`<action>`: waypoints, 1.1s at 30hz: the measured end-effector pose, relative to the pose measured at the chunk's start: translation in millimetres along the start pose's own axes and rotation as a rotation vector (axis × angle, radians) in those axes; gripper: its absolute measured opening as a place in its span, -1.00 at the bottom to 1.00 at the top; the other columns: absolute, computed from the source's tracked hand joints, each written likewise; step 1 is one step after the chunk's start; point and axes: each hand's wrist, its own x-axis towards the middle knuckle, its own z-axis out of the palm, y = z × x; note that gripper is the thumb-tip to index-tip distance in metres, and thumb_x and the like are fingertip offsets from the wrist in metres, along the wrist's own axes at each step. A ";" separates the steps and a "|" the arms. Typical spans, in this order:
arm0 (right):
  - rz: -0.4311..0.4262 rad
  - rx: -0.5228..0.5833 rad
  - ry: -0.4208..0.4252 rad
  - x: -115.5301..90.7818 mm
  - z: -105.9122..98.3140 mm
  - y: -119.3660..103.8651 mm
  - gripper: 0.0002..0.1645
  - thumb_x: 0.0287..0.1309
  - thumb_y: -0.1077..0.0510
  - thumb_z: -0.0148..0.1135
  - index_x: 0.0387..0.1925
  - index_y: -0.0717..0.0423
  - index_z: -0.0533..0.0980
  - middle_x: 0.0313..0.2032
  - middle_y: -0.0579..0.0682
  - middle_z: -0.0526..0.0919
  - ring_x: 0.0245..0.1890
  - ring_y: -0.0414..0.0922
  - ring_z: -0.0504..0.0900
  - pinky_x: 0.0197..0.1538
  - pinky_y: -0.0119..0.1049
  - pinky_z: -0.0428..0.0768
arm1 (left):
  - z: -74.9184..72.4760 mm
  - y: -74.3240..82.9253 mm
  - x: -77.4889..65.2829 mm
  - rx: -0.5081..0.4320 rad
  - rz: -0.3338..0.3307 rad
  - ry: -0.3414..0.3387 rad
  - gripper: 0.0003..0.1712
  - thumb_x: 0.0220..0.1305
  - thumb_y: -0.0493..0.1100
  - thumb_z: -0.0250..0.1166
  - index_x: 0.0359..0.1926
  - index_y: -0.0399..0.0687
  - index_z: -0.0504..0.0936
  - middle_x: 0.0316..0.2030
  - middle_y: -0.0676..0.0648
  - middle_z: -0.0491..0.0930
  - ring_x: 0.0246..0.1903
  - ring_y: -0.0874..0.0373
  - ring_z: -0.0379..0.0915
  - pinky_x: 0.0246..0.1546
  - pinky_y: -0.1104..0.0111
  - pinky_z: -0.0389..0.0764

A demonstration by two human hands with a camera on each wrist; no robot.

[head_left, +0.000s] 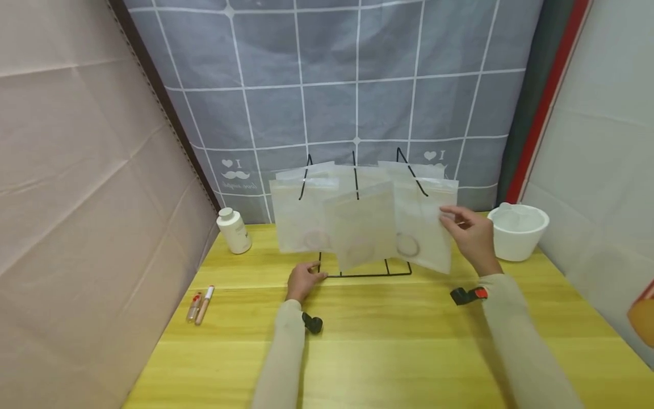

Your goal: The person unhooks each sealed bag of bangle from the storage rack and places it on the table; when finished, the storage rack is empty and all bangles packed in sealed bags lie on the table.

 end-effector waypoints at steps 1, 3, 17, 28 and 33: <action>0.010 -0.002 -0.005 -0.8 -2.0 0.0 -0.77 0.08 0.47 0.40 -0.16 0.41 0.70 -0.43 0.25 0.64 -0.48 -0.39 0.46 -0.37 -0.68 0.41 | -0.4 0.8 -0.4 -0.004 -0.003 -0.001 -0.48 0.24 -0.10 0.46 0.20 -0.13 0.67 -0.18 -0.17 0.68 -0.30 0.03 0.53 -0.27 0.13 0.56; 0.027 -0.008 -0.016 -2.3 -6.4 3.4 -0.77 0.08 0.45 0.41 -0.16 0.37 0.71 -0.44 0.07 0.67 -0.48 -0.40 0.46 -0.37 -0.67 0.41 | -1.0 1.8 -0.9 -0.007 -0.005 -0.004 -0.48 0.24 -0.10 0.46 0.20 -0.15 0.66 -0.16 -0.18 0.68 -0.27 0.01 0.54 -0.24 0.10 0.57; -0.091 -0.042 -0.098 -11.4 -44.8 0.6 -0.65 0.05 0.47 0.44 -0.08 0.23 0.73 -0.19 -0.56 0.64 -0.31 -0.48 0.57 -0.20 -0.71 0.48 | 0.8 1.7 -0.2 -0.024 -0.011 0.006 -0.48 0.24 -0.09 0.45 0.20 -0.13 0.66 -0.06 -0.22 0.68 -0.11 -0.08 0.57 -0.06 -0.02 0.57; 0.041 -0.016 -0.193 -26.8 -125.6 -15.7 -0.62 0.03 0.54 0.39 -0.05 0.35 0.68 -0.16 -0.27 0.77 -0.30 -0.36 0.60 -0.19 -0.66 0.52 | 10.4 -0.1 7.7 -0.006 -0.002 0.024 -0.47 0.26 -0.08 0.44 0.21 -0.15 0.65 0.00 -0.23 0.67 -0.04 -0.12 0.58 -0.03 -0.04 0.57; 0.464 -0.192 -0.417 -35.3 -183.1 17.3 -0.53 0.29 0.01 0.36 0.16 0.11 0.60 -0.22 -0.53 0.66 -0.31 -0.49 0.54 -0.31 -0.56 0.54 | 10.9 5.2 9.8 0.011 -0.012 0.033 -0.48 0.26 -0.07 0.44 0.20 -0.13 0.66 -0.09 -0.20 0.68 -0.15 -0.06 0.58 -0.13 0.02 0.58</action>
